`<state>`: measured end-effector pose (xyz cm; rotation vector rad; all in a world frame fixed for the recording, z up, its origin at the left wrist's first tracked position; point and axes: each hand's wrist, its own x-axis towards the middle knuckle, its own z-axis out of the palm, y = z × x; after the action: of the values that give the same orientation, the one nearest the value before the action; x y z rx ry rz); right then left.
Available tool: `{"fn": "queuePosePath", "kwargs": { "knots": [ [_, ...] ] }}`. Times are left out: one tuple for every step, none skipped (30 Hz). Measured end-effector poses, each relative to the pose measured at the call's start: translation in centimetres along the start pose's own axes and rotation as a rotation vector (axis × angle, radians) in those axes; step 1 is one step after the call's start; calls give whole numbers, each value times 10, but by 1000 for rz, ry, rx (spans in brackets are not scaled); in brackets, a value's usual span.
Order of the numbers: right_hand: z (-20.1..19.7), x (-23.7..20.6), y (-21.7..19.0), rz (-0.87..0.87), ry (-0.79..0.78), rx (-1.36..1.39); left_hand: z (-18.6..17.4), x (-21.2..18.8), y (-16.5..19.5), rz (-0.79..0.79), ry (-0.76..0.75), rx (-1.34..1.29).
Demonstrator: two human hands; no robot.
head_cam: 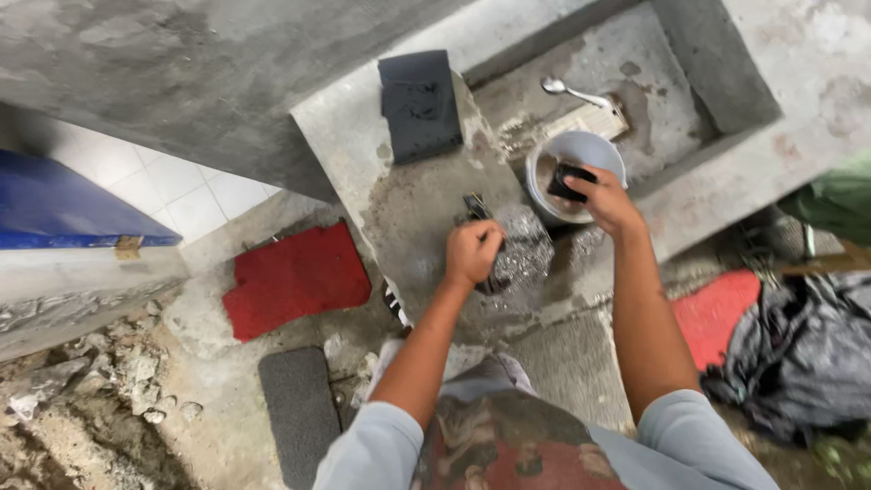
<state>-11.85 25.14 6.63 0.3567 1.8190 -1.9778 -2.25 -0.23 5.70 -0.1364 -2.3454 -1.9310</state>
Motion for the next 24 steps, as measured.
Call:
{"fn": "queuePosePath", "kwargs": {
  "knots": [
    [7,-19,3,-123,20,-125,2,-2,-3,-29,-12,-33],
    [20,-38,9,-253,47,-268,3,-1,-7,-66,-22,-61],
    [37,-57,18,-382,79,-411,3,-3,-12,-94,-28,-88],
    [56,-73,25,-432,105,-480,6,-6,-16,-137,-13,-57],
    [77,-86,33,-455,137,-519,7,-2,-22,-163,4,-24],
    [97,-98,39,-436,164,-536,9,0,-27,-190,26,10],
    [118,-111,45,-410,185,-553,10,2,-32,-146,59,-2],
    [138,-121,50,-508,193,-585,11,4,-37,-105,91,-13],
    [153,-130,53,-603,204,-617,13,5,-41,-67,118,-25],
    [164,-143,57,-633,231,-697,14,6,-44,-106,96,-100],
    [173,-156,62,-658,251,-777,14,7,-47,-152,78,-173],
    [179,-164,66,-675,266,-854,14,8,-49,-205,60,-242],
    [183,-173,71,-633,282,-890,14,7,-50,-188,63,-191],
    [182,-173,73,-611,306,-931,15,7,-52,-146,69,-148],
    [180,-169,76,-597,328,-974,16,10,-53,-99,83,-106],
    [178,-167,79,-622,324,-970,16,12,-52,-98,72,-115],
    [175,-159,81,-629,317,-963,17,10,-53,-114,54,-122],
    [173,-153,82,-627,316,-951,17,11,-52,-135,27,-127],
    [172,-150,83,-599,328,-913,17,10,-51,-162,27,-99],
    [171,-148,84,-586,339,-880,17,8,-52,-177,35,-76],
    [171,-149,85,-581,345,-852,17,8,-52,-188,52,-56],
    [171,-150,84,-581,330,-857,17,7,-51,-162,48,-79],
    [172,-156,84,-578,320,-861,16,5,-51,-136,37,-103],
    [173,-160,83,-585,325,-864,16,5,-51,-95,19,-130]
  ]
}}
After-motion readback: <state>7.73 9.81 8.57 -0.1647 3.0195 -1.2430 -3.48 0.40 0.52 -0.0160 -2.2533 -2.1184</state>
